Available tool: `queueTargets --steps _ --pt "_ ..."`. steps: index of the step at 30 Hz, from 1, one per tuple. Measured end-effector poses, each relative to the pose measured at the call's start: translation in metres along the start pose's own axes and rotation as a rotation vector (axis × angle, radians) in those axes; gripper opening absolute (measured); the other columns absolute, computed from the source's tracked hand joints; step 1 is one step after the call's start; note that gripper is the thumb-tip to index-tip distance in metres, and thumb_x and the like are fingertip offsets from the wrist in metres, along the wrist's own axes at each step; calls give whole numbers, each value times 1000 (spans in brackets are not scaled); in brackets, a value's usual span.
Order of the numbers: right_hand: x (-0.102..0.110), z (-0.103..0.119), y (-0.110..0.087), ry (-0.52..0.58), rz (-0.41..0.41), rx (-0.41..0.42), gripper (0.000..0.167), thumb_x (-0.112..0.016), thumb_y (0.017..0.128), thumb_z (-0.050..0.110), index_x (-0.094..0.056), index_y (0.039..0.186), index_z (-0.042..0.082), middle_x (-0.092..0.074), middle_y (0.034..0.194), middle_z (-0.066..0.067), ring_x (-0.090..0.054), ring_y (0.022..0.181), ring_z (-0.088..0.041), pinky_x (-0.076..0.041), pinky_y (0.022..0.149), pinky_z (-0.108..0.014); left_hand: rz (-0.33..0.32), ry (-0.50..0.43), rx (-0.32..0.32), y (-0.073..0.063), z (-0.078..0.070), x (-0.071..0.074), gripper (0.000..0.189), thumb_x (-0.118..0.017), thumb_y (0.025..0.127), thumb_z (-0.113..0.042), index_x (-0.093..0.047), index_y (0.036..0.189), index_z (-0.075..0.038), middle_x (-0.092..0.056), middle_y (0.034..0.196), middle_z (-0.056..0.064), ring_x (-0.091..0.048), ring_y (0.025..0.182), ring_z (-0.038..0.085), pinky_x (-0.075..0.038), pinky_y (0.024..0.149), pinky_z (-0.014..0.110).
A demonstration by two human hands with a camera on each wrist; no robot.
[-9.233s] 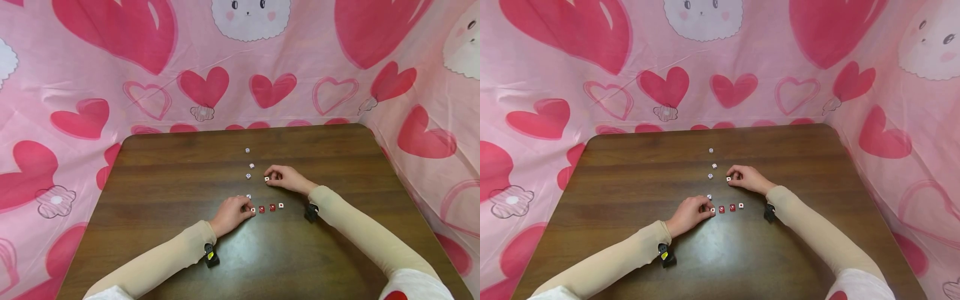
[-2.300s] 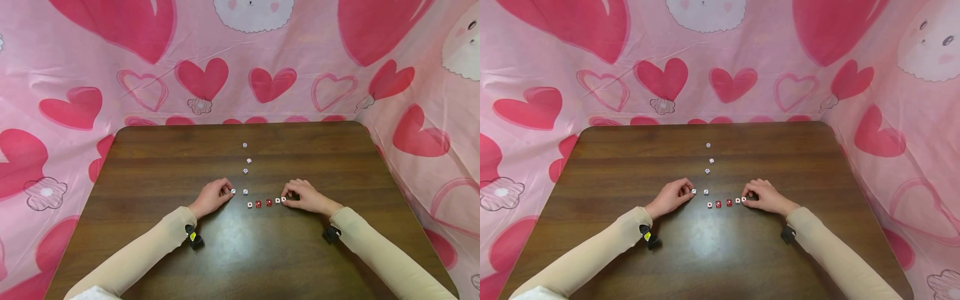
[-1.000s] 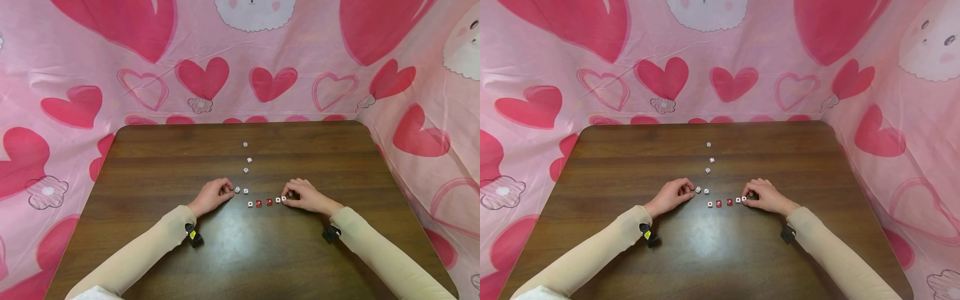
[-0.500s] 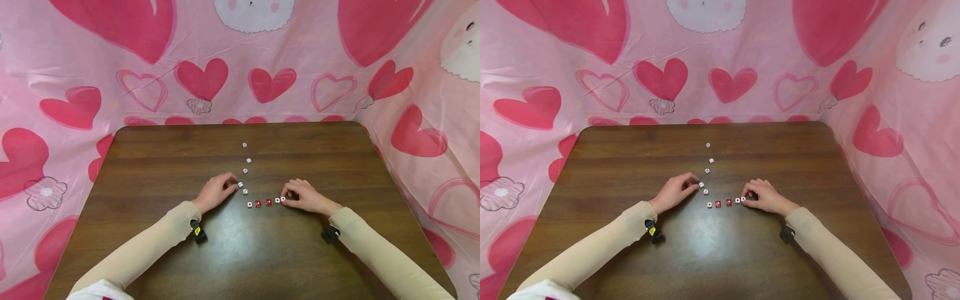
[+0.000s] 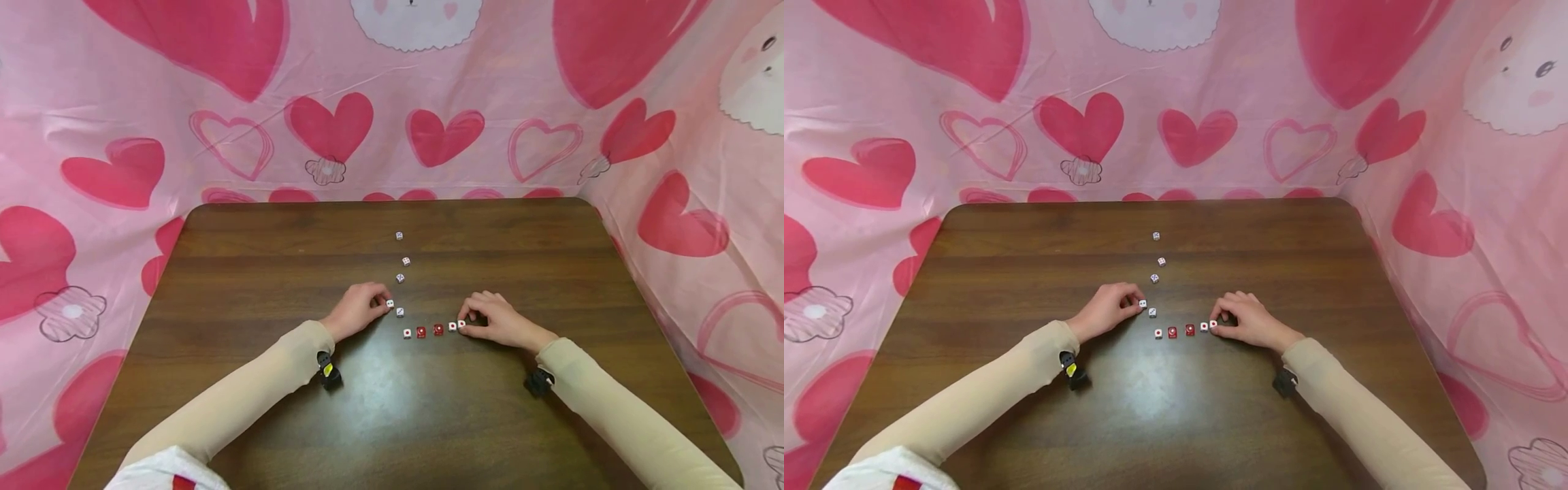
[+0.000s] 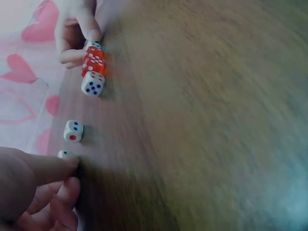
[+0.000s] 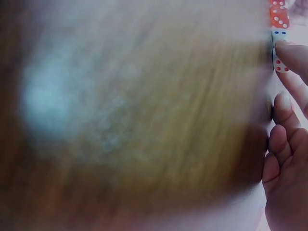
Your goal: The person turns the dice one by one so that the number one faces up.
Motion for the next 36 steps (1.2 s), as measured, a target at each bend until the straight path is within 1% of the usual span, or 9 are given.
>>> queueTargets --steps 3,8,11,14,18,27,33,36 --pt "1 0 0 2 -7 0 17 -82 90 26 -66 97 26 -50 86 12 -40 81 -11 -27 79 -36 16 -22 -5 -1 1 1 7 -78 92 -7 -73 96 -8 -69 86 1 -62 79 12 -52 75 30" --pt "0 0 1 1 7 -10 16 -81 91 26 -67 98 26 -50 86 12 -40 82 -11 -27 80 -36 67 -1 -18 -2 1 0 19 -83 88 -14 -69 98 -7 -63 85 2 -55 77 11 -48 73 28" --pt "-1 0 1 -3 11 -11 15 -80 92 27 -67 98 26 -50 86 12 -40 82 -11 -27 79 -36 90 -29 -16 -2 1 0 20 -82 90 -16 -68 100 -6 -64 83 2 -55 75 10 -47 73 27" --pt "-2 0 2 -6 9 -9 15 -80 92 27 -67 98 26 -50 86 13 -40 83 -10 -27 79 -36 96 -64 2 -2 4 1 15 -78 94 -17 -68 100 -7 -65 81 -1 -56 72 8 -47 72 27" --pt "-3 0 2 7 14 -11 16 -81 91 26 -66 98 25 -49 87 12 -41 83 -11 -27 80 -36 90 -59 7 -2 6 0 12 -75 96 -19 -69 100 -9 -65 79 -3 -55 70 6 -47 71 27" --pt "-1 -1 1 -4 2 -4 16 -81 91 26 -66 98 26 -50 86 13 -40 82 -10 -27 80 -36 65 -31 -11 -4 7 -3 13 -80 93 -15 -70 100 -12 -61 80 -4 -53 71 7 -45 71 27" --pt "-1 0 1 1 4 -3 16 -81 91 26 -67 98 26 -50 86 12 -40 82 -11 -27 80 -36 41 -17 -32 -6 7 -3 15 -80 92 -16 -68 100 -11 -60 82 -3 -54 73 8 -46 71 28" --pt "0 1 1 -1 10 -7 16 -81 91 26 -67 99 26 -49 86 12 -40 82 -11 -27 80 -36 18 -6 -54 -9 8 -5 14 -81 92 -16 -68 97 -12 -59 82 -3 -54 73 8 -46 71 27"
Point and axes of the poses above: each hand's wrist, its own y-axis towards the middle knuckle, its own x-axis out of the back of the hand, z = x × y, the point moved 6 cm from there along y, towards the middle knuckle
